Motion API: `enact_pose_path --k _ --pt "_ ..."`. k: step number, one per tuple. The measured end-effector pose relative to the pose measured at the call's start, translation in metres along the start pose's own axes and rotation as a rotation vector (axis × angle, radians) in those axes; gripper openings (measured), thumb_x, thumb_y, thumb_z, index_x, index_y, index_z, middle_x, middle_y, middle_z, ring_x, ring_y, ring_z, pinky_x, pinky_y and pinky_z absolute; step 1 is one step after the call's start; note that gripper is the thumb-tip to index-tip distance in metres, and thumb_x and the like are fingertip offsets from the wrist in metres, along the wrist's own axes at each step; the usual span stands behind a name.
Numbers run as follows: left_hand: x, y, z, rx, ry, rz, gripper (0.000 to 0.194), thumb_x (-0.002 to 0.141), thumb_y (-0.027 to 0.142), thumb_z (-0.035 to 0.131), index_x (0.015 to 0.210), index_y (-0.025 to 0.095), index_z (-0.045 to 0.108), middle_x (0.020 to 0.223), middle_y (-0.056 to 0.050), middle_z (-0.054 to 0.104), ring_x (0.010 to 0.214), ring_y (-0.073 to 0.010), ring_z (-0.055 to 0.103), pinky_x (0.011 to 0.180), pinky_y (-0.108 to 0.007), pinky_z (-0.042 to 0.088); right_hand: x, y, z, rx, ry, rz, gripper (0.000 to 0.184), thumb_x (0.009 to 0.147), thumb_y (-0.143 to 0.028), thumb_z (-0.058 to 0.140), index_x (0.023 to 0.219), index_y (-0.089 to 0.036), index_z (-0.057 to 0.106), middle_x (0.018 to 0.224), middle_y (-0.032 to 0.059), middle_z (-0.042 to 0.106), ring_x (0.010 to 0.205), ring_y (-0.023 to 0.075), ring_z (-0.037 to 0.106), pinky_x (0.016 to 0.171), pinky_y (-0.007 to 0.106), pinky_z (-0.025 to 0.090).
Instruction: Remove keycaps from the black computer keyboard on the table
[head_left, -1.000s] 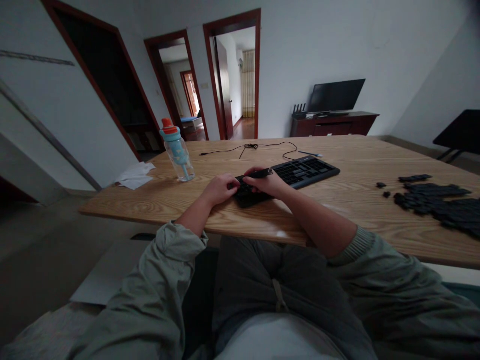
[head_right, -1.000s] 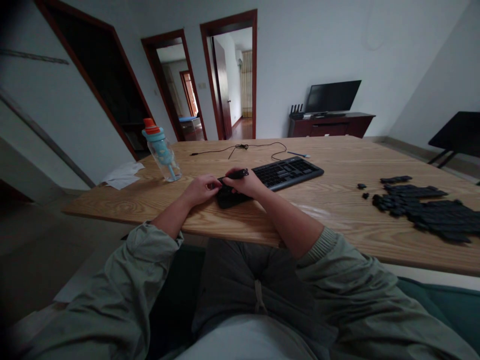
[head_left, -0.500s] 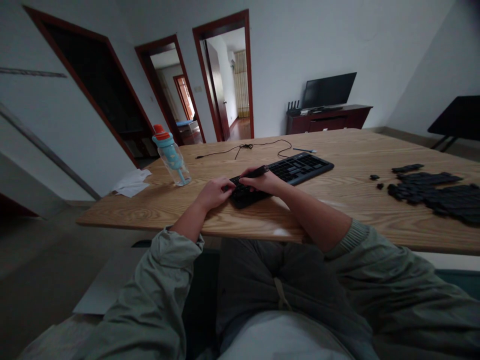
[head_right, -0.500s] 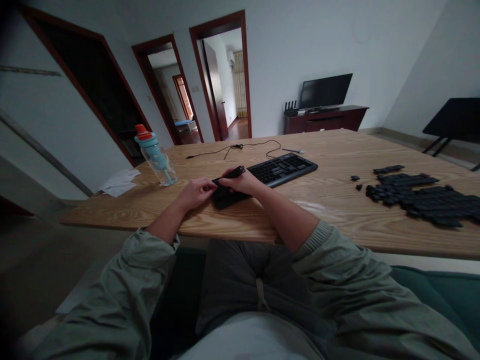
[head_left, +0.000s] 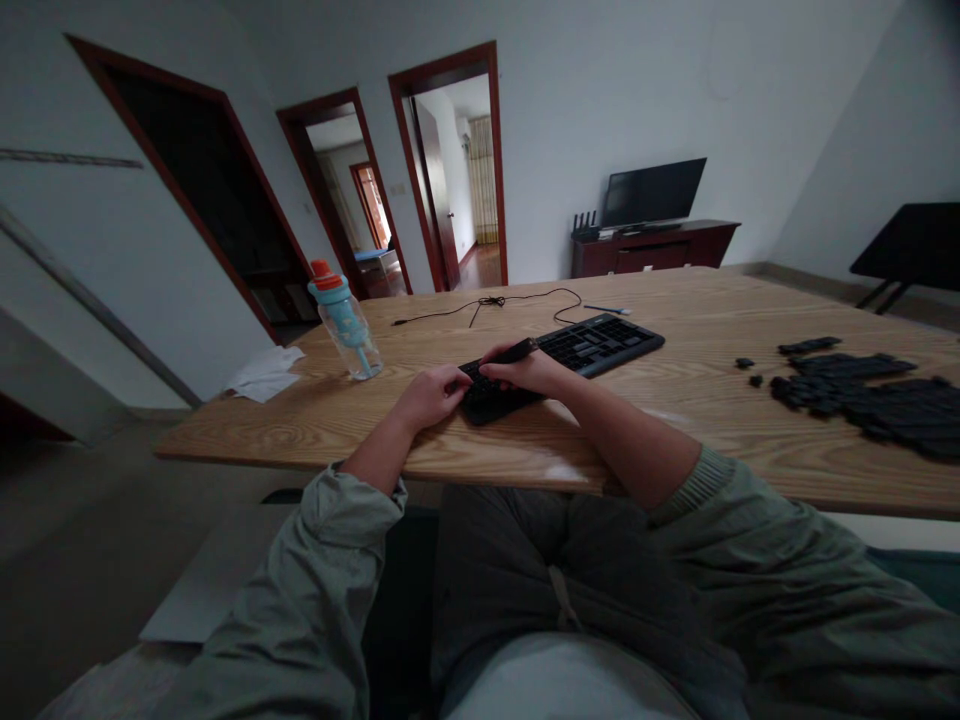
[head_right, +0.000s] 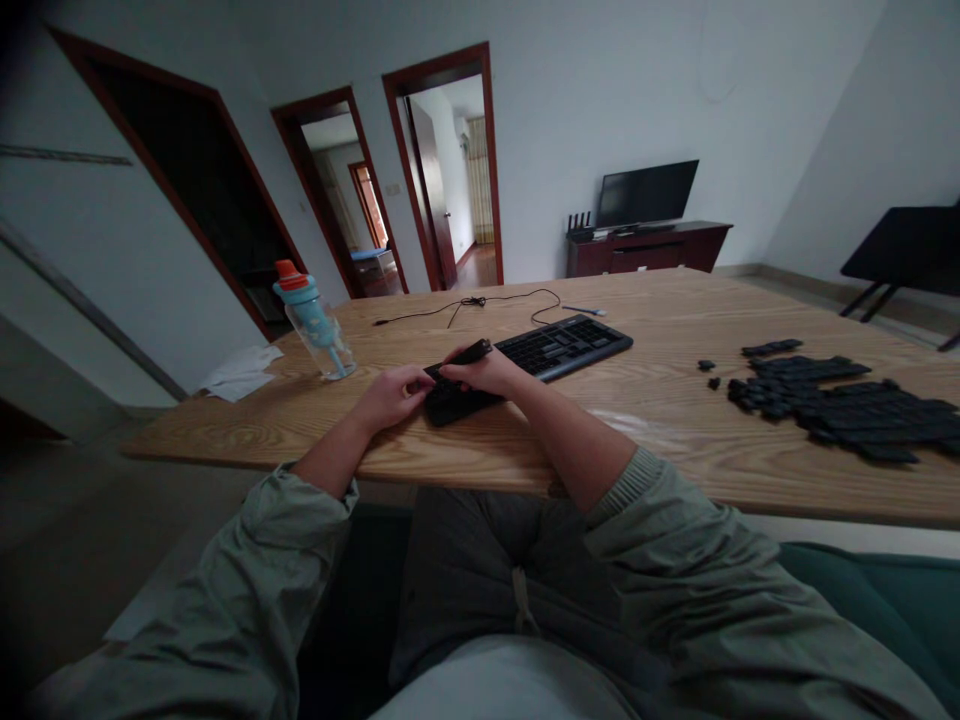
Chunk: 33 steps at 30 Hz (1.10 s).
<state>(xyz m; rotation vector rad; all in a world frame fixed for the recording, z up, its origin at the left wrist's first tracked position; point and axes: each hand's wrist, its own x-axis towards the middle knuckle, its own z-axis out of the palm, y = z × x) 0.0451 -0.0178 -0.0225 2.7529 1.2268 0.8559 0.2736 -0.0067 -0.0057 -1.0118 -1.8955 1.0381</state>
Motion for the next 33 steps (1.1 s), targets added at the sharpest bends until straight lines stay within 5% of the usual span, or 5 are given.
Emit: enact_pose_path --k 15,24,33 --pt "0.003 -0.002 -0.003 0.1 -0.12 0.043 0.024 0.093 0.021 0.059 0.104 0.021 0.079 0.103 -0.006 0.077 0.09 -0.0178 0.069 0.083 -0.028 0.05 0.008 0.019 -0.008 -0.127 -0.126 -0.177 0.027 0.077 -0.028 0.074 0.102 -0.017 0.076 0.082 0.0015 0.075 0.07 0.013 0.064 0.064 0.022 0.05" --pt "0.009 0.006 -0.01 0.144 -0.199 0.051 0.022 0.09 0.019 0.061 0.098 0.021 0.081 0.096 -0.007 0.077 0.082 -0.0175 0.067 0.079 -0.028 0.049 -0.005 0.012 -0.008 -0.248 -0.174 -0.382 0.03 0.078 -0.025 0.072 0.106 -0.017 0.076 0.102 0.0067 0.077 0.089 0.0189 0.07 0.083 0.03 0.054" --pt "0.009 0.003 -0.009 0.066 -0.174 0.069 0.02 0.09 0.018 0.062 0.098 0.02 0.081 0.095 -0.006 0.076 0.085 -0.0168 0.067 0.081 -0.027 0.049 -0.011 0.006 -0.006 -0.318 -0.164 -0.395 0.029 0.08 -0.026 0.071 0.108 -0.018 0.075 0.104 0.0082 0.077 0.092 0.0208 0.07 0.087 0.033 0.052"
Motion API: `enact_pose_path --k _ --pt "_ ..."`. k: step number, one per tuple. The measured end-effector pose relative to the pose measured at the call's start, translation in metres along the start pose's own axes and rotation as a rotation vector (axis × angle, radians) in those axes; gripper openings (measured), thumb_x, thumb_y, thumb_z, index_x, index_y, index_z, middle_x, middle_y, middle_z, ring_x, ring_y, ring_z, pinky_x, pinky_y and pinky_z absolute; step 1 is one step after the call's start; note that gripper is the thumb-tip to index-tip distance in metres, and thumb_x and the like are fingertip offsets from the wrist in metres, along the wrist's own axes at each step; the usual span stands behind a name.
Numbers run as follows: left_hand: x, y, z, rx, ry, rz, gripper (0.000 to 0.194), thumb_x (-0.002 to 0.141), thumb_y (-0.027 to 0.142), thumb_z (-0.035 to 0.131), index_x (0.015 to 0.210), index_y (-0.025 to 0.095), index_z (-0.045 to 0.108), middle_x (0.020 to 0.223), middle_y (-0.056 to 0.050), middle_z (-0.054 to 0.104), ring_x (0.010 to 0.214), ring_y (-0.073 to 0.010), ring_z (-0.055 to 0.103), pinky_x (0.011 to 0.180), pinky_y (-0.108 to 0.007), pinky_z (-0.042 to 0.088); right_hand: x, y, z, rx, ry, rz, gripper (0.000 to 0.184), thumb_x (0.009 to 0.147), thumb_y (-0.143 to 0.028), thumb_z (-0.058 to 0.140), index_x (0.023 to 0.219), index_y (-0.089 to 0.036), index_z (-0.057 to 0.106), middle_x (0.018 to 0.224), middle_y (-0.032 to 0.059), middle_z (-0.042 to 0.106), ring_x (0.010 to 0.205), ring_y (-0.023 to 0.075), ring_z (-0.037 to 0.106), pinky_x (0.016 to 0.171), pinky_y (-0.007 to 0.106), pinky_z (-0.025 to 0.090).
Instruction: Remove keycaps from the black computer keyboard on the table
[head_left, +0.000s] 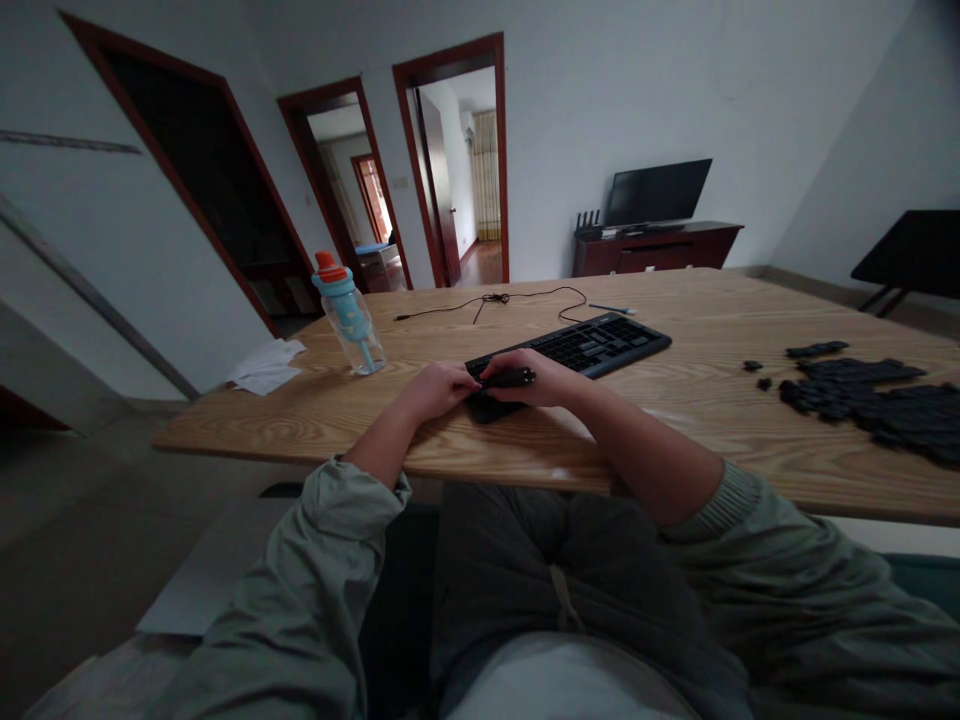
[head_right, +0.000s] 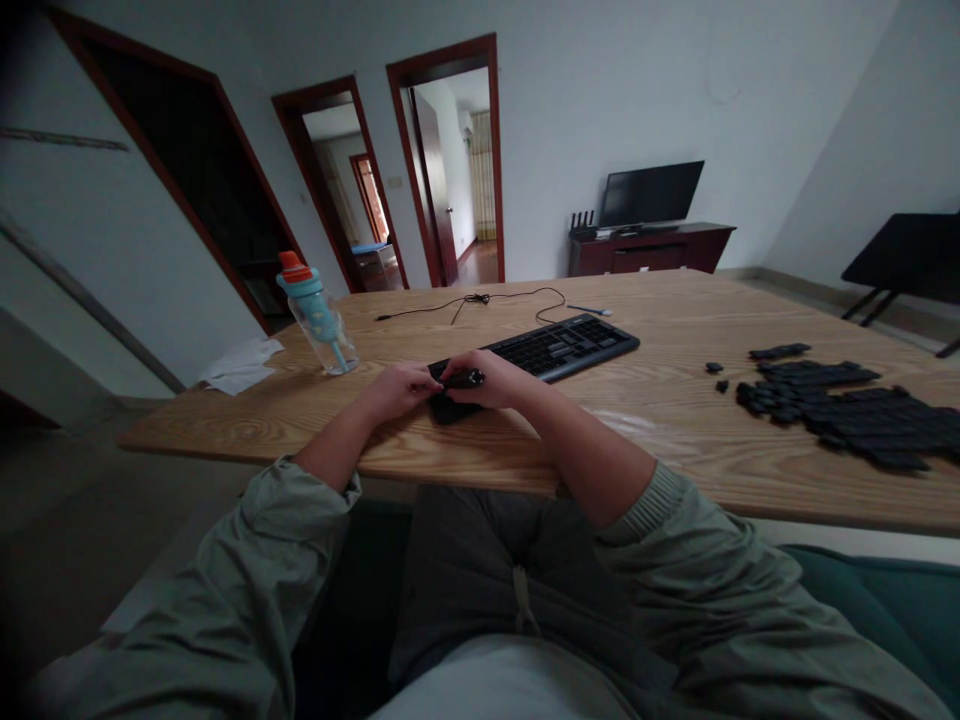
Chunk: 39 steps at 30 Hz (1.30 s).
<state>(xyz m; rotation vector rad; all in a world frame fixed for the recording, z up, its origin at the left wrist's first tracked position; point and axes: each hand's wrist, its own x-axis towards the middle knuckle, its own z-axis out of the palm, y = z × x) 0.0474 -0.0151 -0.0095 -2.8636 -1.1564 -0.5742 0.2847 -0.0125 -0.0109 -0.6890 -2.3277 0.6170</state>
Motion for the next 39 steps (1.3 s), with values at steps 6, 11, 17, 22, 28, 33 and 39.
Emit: enact_pose_path --k 6,11,17,22,28,33,39 --pt "0.002 -0.001 0.0 -0.024 -0.016 0.005 0.022 0.091 0.018 0.06 0.099 0.021 0.081 0.098 -0.006 0.075 0.085 -0.0158 0.066 0.083 -0.027 0.049 0.0 -0.004 0.001 -0.012 -0.032 0.009 0.023 0.082 -0.023 0.067 0.104 -0.016 0.07 0.098 0.008 0.075 0.085 0.0181 0.068 0.079 0.029 0.051" --pt "0.005 -0.006 -0.003 -0.068 -0.06 0.032 0.023 0.092 0.022 0.058 0.096 0.018 0.08 0.097 -0.007 0.075 0.083 -0.0165 0.065 0.081 -0.028 0.05 0.001 -0.017 0.013 -0.193 -0.024 0.001 0.014 0.084 -0.022 0.064 0.096 -0.016 0.064 0.088 0.0079 0.071 0.073 0.017 0.061 0.068 0.026 0.045" --pt "0.004 -0.01 -0.009 -0.016 -0.02 -0.117 0.016 0.085 0.031 0.069 0.092 0.018 0.076 0.087 -0.005 0.073 0.075 -0.0175 0.063 0.068 -0.027 0.048 -0.001 -0.022 0.022 -0.289 -0.048 -0.129 0.018 0.085 -0.02 0.06 0.103 -0.017 0.061 0.098 0.0122 0.07 0.082 0.0208 0.063 0.074 0.029 0.045" --pt "0.003 -0.011 -0.007 -0.015 0.005 -0.144 0.017 0.083 0.032 0.071 0.092 0.018 0.074 0.085 -0.004 0.073 0.074 -0.0176 0.063 0.066 -0.028 0.047 -0.001 -0.012 0.011 -0.204 -0.109 -0.155 0.017 0.086 -0.021 0.059 0.102 -0.016 0.061 0.095 0.0111 0.07 0.079 0.0194 0.062 0.073 0.029 0.047" --pt "0.001 -0.01 -0.006 -0.153 -0.013 -0.163 0.021 0.084 0.03 0.069 0.101 0.018 0.076 0.091 -0.005 0.076 0.081 -0.0184 0.067 0.074 -0.029 0.052 0.0 0.001 0.004 -0.088 -0.124 -0.133 0.019 0.087 -0.023 0.061 0.105 -0.016 0.062 0.098 0.0087 0.07 0.083 0.0181 0.064 0.077 0.029 0.05" --pt "0.002 -0.011 -0.003 -0.176 -0.003 -0.151 0.023 0.085 0.026 0.068 0.105 0.018 0.077 0.097 -0.006 0.078 0.083 -0.0185 0.069 0.078 -0.03 0.053 0.0 0.0 0.002 -0.069 -0.115 -0.104 0.019 0.087 -0.024 0.062 0.105 -0.017 0.063 0.097 0.0076 0.071 0.082 0.018 0.064 0.076 0.029 0.049" --pt "0.002 -0.012 -0.001 -0.067 -0.012 -0.098 0.022 0.088 0.025 0.064 0.104 0.02 0.079 0.098 -0.007 0.078 0.083 -0.0186 0.07 0.076 -0.029 0.052 -0.001 -0.015 0.014 -0.205 -0.047 -0.16 0.016 0.087 -0.023 0.059 0.101 -0.016 0.064 0.092 0.0099 0.07 0.077 0.0192 0.062 0.072 0.029 0.047"
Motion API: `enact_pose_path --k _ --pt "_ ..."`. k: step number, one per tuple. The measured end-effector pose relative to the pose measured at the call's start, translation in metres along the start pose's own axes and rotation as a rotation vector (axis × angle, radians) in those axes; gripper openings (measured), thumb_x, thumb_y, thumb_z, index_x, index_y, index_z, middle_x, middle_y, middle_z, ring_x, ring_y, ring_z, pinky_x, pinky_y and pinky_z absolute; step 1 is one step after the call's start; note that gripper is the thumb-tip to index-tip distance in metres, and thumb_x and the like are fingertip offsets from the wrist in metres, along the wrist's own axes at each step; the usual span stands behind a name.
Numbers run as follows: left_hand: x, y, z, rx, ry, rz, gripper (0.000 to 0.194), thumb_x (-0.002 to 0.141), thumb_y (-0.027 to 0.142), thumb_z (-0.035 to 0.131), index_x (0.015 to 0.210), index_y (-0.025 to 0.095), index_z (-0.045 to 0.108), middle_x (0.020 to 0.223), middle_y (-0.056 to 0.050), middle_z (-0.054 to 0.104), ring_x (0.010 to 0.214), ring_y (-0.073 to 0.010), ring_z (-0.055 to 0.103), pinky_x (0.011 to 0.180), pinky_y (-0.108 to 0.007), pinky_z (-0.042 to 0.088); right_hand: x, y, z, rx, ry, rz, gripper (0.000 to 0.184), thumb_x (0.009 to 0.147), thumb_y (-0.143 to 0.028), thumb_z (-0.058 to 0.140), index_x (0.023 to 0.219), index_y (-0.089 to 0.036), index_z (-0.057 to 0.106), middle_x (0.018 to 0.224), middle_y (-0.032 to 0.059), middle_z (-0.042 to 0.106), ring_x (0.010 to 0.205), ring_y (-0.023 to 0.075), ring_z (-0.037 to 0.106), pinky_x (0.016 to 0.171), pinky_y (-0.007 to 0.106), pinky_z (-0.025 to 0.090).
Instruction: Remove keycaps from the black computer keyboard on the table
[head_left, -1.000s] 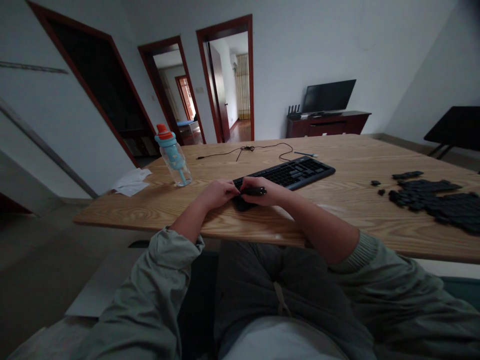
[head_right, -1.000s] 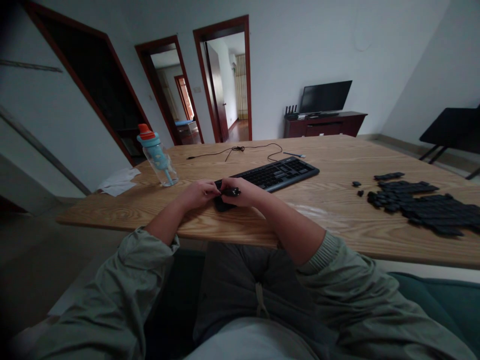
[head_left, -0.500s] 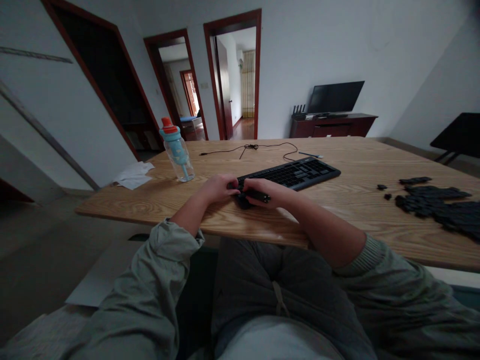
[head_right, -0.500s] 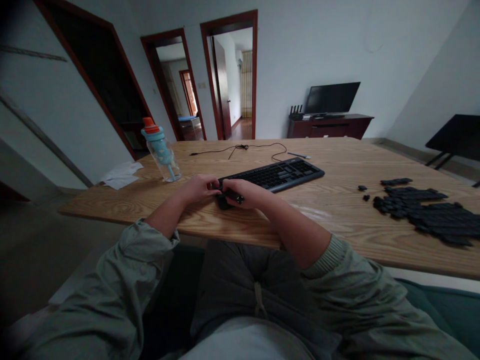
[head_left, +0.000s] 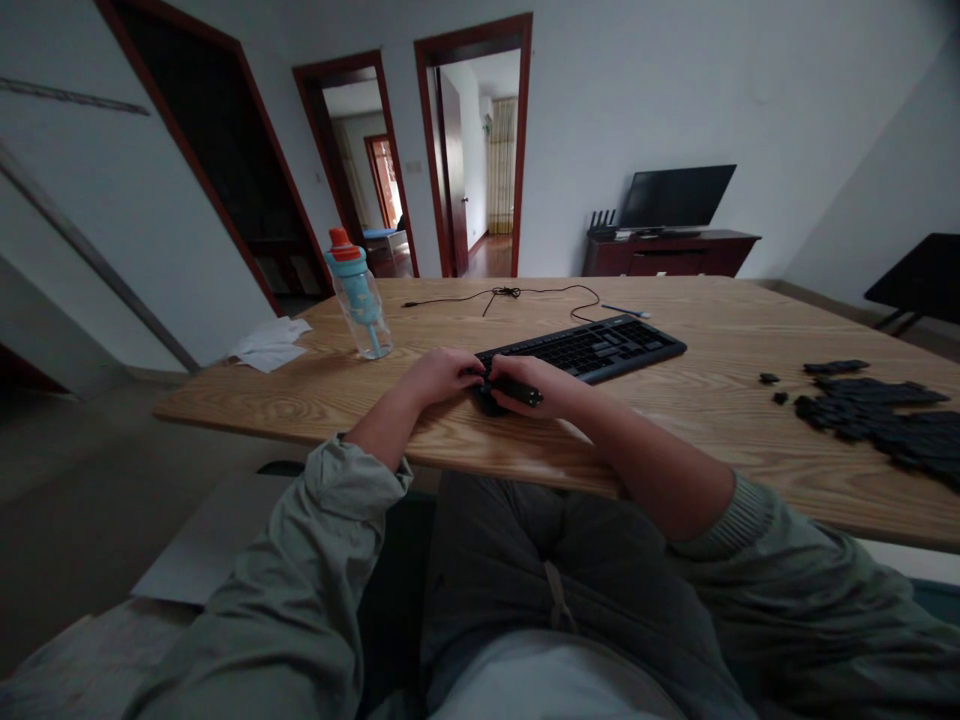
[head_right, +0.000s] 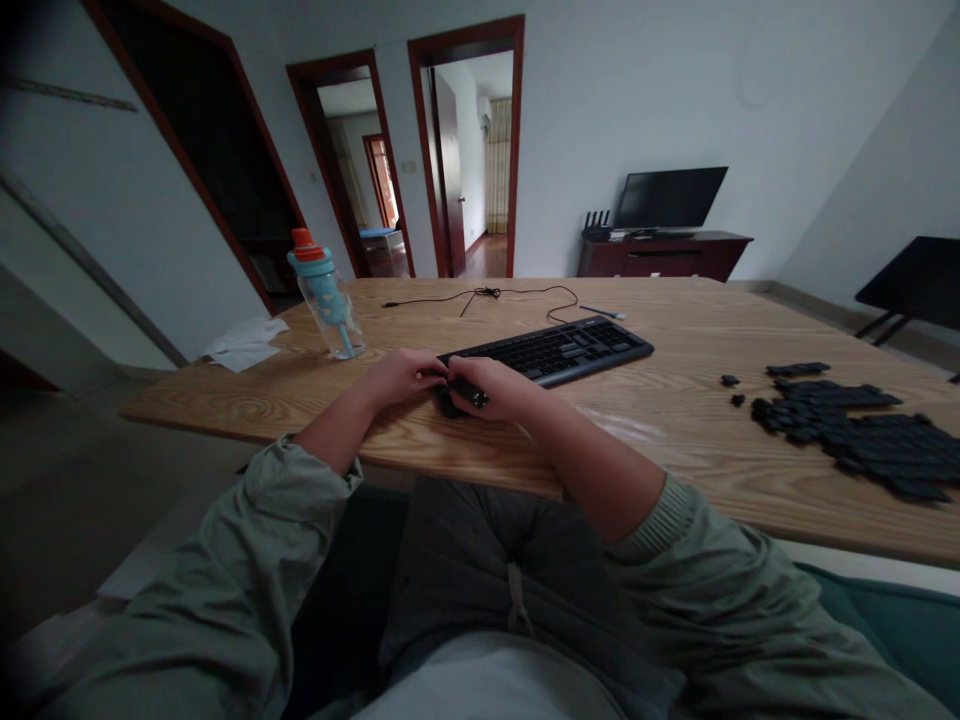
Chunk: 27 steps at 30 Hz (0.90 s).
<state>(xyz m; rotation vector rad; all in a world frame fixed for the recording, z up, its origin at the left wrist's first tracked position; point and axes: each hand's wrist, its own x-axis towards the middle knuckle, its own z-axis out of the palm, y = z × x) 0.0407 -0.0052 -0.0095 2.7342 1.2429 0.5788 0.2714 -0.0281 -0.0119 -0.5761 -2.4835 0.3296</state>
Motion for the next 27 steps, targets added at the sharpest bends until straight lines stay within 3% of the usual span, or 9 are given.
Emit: enact_pose_path --k 9,16,23,27 --pt "-0.004 -0.006 0.006 0.13 0.036 0.122 0.024 0.095 0.032 0.059 0.106 0.023 0.078 0.104 -0.005 0.078 0.092 -0.0185 0.07 0.082 -0.027 0.049 -0.003 -0.001 0.006 -0.127 -0.057 -0.004 0.041 0.075 -0.012 0.067 0.115 -0.019 0.062 0.108 0.013 0.069 0.096 0.0256 0.064 0.086 0.033 0.047" --pt "-0.004 -0.008 0.011 0.146 0.053 0.102 0.025 0.096 0.032 0.059 0.109 0.021 0.076 0.105 -0.007 0.077 0.095 -0.0193 0.069 0.085 -0.03 0.05 -0.004 0.008 0.003 0.113 0.036 0.009 0.012 0.086 -0.024 0.06 0.097 -0.019 0.061 0.091 0.0056 0.067 0.078 0.0177 0.06 0.073 0.028 0.047" --pt "-0.005 -0.006 0.014 0.146 0.057 0.124 0.029 0.098 0.031 0.054 0.115 0.018 0.073 0.114 -0.01 0.075 0.103 -0.0217 0.068 0.091 -0.032 0.05 -0.001 0.014 0.017 0.083 0.146 0.191 0.02 0.089 -0.039 0.063 0.095 -0.02 0.061 0.081 0.0018 0.066 0.07 0.0153 0.058 0.067 0.026 0.043" --pt "-0.007 -0.006 0.014 0.102 0.09 0.111 0.028 0.097 0.032 0.056 0.115 0.017 0.073 0.111 -0.01 0.075 0.099 -0.0211 0.069 0.088 -0.031 0.05 0.008 0.021 0.026 0.064 0.152 0.194 0.015 0.088 -0.035 0.061 0.089 -0.021 0.063 0.075 -0.0002 0.065 0.067 0.0143 0.057 0.065 0.025 0.041"
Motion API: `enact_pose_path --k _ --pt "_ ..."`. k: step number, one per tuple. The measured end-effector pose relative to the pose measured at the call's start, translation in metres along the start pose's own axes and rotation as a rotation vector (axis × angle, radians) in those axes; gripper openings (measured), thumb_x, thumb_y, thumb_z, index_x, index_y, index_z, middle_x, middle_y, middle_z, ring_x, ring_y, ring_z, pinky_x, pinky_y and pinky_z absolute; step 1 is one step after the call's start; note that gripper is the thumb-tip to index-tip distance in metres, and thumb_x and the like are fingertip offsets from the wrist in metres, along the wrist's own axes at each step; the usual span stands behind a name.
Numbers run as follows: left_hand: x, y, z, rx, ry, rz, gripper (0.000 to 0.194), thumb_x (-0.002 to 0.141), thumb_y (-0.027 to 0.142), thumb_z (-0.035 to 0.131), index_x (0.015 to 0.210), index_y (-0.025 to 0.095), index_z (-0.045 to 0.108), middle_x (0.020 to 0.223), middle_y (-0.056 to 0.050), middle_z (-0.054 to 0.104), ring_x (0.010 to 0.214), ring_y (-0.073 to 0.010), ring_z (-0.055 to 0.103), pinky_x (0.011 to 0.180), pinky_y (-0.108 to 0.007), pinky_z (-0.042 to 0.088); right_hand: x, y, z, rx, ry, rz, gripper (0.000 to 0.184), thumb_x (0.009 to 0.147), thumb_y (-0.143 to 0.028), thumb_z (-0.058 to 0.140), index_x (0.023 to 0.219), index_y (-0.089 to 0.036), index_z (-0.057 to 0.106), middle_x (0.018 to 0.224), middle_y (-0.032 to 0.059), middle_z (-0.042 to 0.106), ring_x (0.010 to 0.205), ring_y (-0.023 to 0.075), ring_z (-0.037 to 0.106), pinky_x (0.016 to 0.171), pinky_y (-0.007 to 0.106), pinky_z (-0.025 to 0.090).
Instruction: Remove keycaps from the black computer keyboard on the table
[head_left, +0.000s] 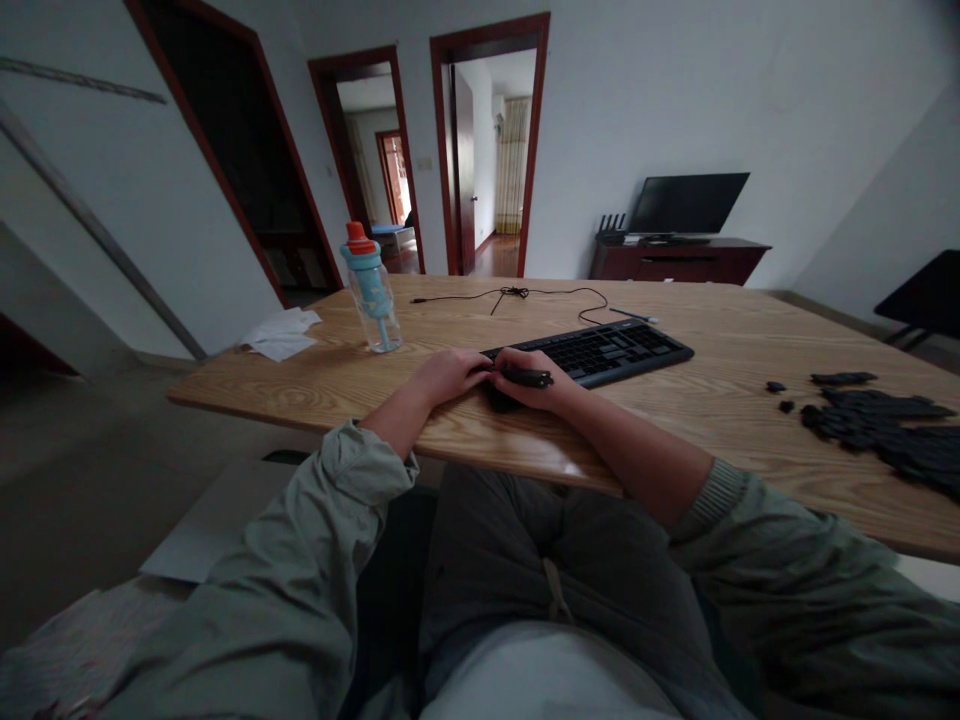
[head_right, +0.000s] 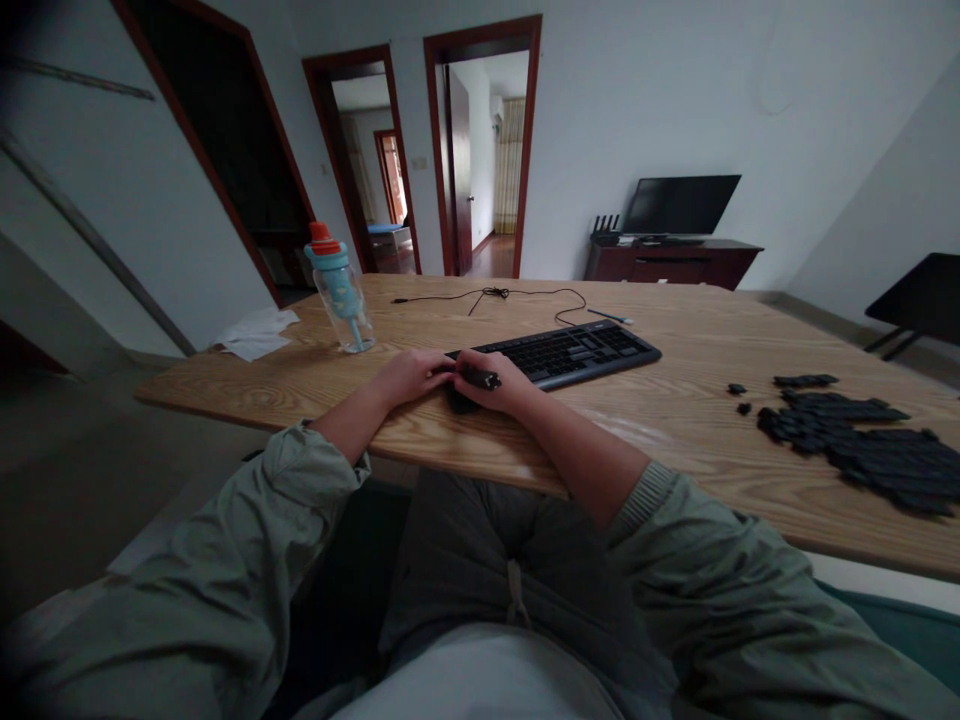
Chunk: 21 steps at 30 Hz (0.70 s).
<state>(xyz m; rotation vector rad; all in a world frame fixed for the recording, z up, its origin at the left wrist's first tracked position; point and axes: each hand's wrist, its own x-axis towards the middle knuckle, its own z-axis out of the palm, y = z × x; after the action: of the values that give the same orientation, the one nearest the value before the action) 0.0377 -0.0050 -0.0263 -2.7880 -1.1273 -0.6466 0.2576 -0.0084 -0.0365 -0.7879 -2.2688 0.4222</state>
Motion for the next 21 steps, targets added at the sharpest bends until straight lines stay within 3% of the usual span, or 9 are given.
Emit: enact_pose_path --k 11,17,21 --pt "0.003 0.0022 0.0079 0.289 -0.035 0.108 0.025 0.1 0.022 0.048 0.102 0.013 0.072 0.097 -0.013 0.073 0.09 -0.0225 0.069 0.08 -0.033 0.05 0.0004 -0.0064 0.0071 0.091 0.155 0.098 0.016 0.086 -0.036 0.058 0.084 -0.021 0.062 0.071 0.0006 0.063 0.066 0.0155 0.056 0.065 0.027 0.044" --pt "0.0044 0.0046 0.0084 0.371 0.005 0.186 0.021 0.097 0.014 0.05 0.101 0.01 0.07 0.095 -0.014 0.073 0.088 -0.0224 0.07 0.078 -0.034 0.053 -0.0024 -0.0015 0.0089 0.102 0.191 0.044 0.018 0.089 -0.038 0.056 0.086 -0.022 0.062 0.07 0.0002 0.061 0.065 0.0162 0.056 0.065 0.028 0.045" --pt "0.0089 0.0046 0.0093 0.373 0.085 0.164 0.025 0.099 0.016 0.046 0.104 0.011 0.069 0.098 -0.013 0.074 0.089 -0.021 0.07 0.079 -0.033 0.054 -0.0035 0.0012 0.0092 0.087 0.225 -0.023 0.02 0.093 -0.039 0.053 0.088 -0.022 0.062 0.077 0.0024 0.065 0.071 0.0175 0.059 0.07 0.03 0.047"
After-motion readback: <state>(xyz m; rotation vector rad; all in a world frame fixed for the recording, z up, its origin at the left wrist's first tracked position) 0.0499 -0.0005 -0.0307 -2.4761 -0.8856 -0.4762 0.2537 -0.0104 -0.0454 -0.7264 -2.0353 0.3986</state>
